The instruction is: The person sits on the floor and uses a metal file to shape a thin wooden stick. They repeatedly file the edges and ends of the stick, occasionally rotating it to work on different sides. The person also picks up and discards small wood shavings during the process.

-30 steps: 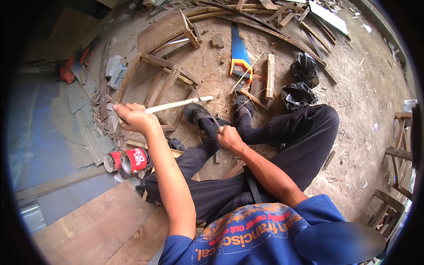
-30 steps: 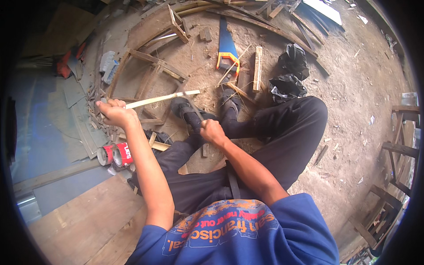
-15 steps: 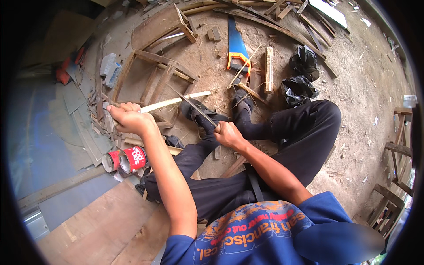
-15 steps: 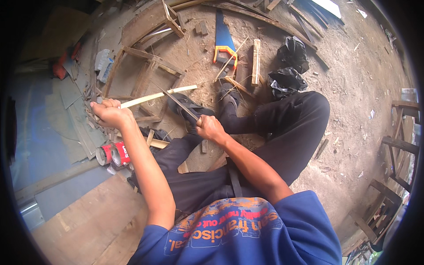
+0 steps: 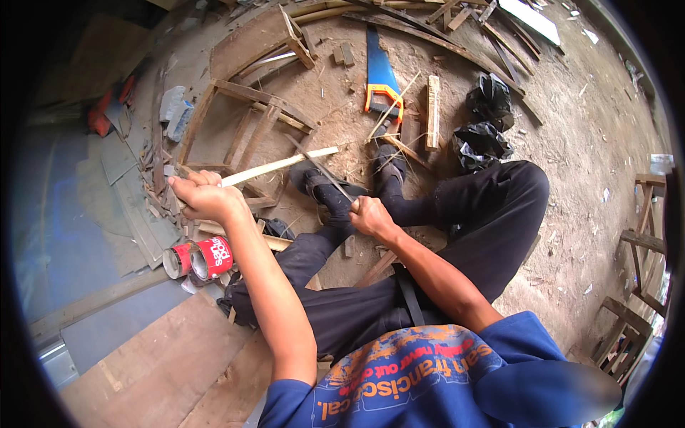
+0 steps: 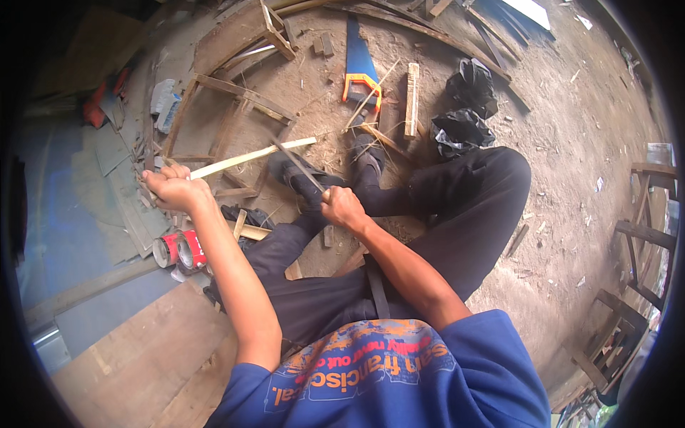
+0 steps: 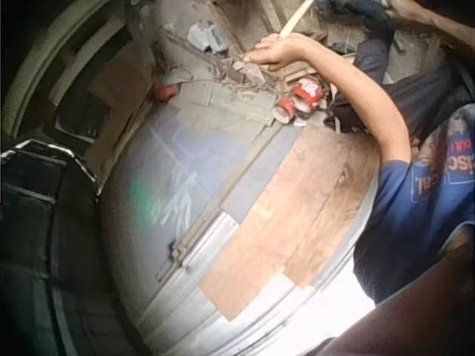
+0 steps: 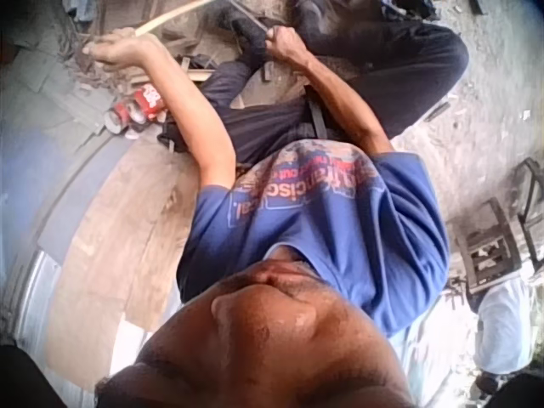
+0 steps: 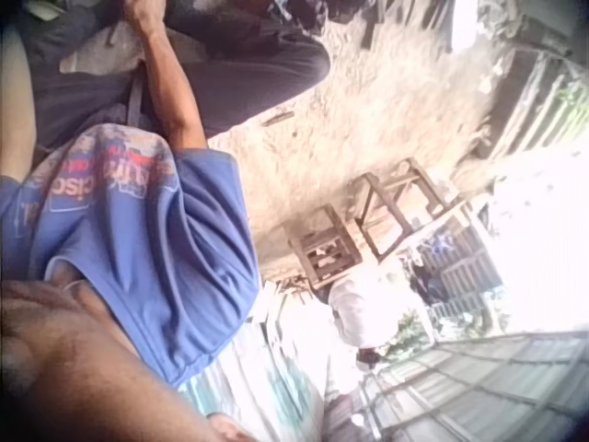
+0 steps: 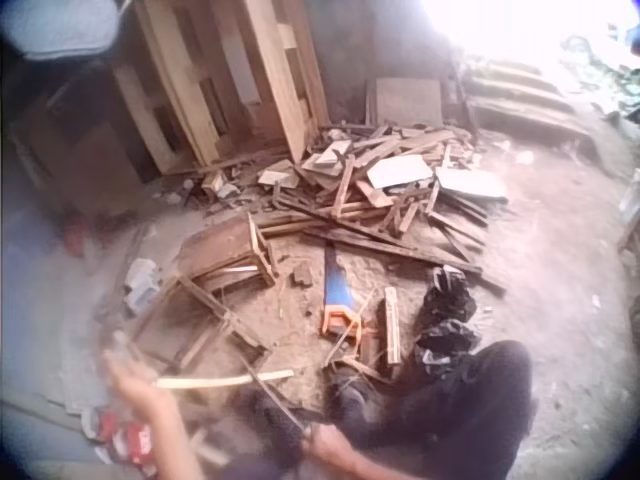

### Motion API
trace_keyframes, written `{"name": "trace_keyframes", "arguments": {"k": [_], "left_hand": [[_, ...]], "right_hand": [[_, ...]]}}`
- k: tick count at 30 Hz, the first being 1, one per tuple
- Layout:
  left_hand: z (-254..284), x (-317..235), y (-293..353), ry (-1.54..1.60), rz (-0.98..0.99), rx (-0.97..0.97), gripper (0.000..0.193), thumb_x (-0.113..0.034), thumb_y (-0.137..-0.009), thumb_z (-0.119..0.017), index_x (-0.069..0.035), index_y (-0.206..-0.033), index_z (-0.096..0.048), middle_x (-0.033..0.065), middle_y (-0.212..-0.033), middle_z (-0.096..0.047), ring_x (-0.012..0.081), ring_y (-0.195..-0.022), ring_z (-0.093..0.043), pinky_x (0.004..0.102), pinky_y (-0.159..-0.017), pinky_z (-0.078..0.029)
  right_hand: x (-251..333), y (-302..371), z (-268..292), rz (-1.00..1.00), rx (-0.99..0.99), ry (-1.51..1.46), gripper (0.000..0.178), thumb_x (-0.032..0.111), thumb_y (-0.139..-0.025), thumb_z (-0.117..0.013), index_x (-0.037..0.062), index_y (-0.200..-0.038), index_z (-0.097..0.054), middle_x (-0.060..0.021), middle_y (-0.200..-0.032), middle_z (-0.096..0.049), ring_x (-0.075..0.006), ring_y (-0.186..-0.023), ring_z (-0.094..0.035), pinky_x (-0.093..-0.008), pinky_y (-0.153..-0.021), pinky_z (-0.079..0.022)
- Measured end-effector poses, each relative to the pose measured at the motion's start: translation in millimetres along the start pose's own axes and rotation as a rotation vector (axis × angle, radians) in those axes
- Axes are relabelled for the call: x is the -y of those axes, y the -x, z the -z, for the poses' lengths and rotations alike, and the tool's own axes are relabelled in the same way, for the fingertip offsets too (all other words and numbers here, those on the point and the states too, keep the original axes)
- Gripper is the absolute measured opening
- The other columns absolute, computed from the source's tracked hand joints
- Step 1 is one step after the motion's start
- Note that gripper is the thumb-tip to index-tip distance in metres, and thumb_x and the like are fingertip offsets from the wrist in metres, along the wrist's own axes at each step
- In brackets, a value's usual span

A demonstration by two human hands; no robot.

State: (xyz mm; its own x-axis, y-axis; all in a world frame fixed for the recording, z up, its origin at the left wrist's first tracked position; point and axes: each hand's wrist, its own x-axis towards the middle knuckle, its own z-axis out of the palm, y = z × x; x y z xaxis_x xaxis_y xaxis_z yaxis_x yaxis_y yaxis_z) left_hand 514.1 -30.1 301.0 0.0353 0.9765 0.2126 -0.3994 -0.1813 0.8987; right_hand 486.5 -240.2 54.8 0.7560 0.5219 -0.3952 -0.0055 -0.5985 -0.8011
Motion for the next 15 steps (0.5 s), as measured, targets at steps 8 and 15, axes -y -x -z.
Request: {"name": "trace_keyframes", "arguments": {"k": [8, 15], "left_hand": [[-13, -5, 9, -0.005, 0.032, 0.031, 0.052, -0.029, -0.102, -0.046, -0.017, -0.061, -0.017, -0.0046, -0.050, -0.020, 0.0101, -0.046, -0.016, 0.0294, -0.047, -0.017], [-8, 3, 2, 0.066, 0.006, 0.115, 0.053, -0.029, -0.100, -0.051, -0.018, -0.060, -0.018, -0.0053, -0.051, -0.022, 0.0085, -0.045, -0.018, 0.0287, -0.045, -0.017]], "right_hand": [[-27, -13, -5, -0.119, 0.009, 0.040, 0.027, 0.020, -0.080, -0.060, 0.0027, -0.097, -0.071, -0.0291, -0.099, -0.068, -0.0450, -0.099, -0.066, -0.0491, -0.090, -0.053], [-38, -19, 0, -0.210, 0.041, 0.064, 0.026, 0.020, -0.082, -0.059, 0.0014, -0.098, -0.069, -0.0297, -0.099, -0.068, -0.0451, -0.100, -0.066, -0.0488, -0.088, -0.053]]}}
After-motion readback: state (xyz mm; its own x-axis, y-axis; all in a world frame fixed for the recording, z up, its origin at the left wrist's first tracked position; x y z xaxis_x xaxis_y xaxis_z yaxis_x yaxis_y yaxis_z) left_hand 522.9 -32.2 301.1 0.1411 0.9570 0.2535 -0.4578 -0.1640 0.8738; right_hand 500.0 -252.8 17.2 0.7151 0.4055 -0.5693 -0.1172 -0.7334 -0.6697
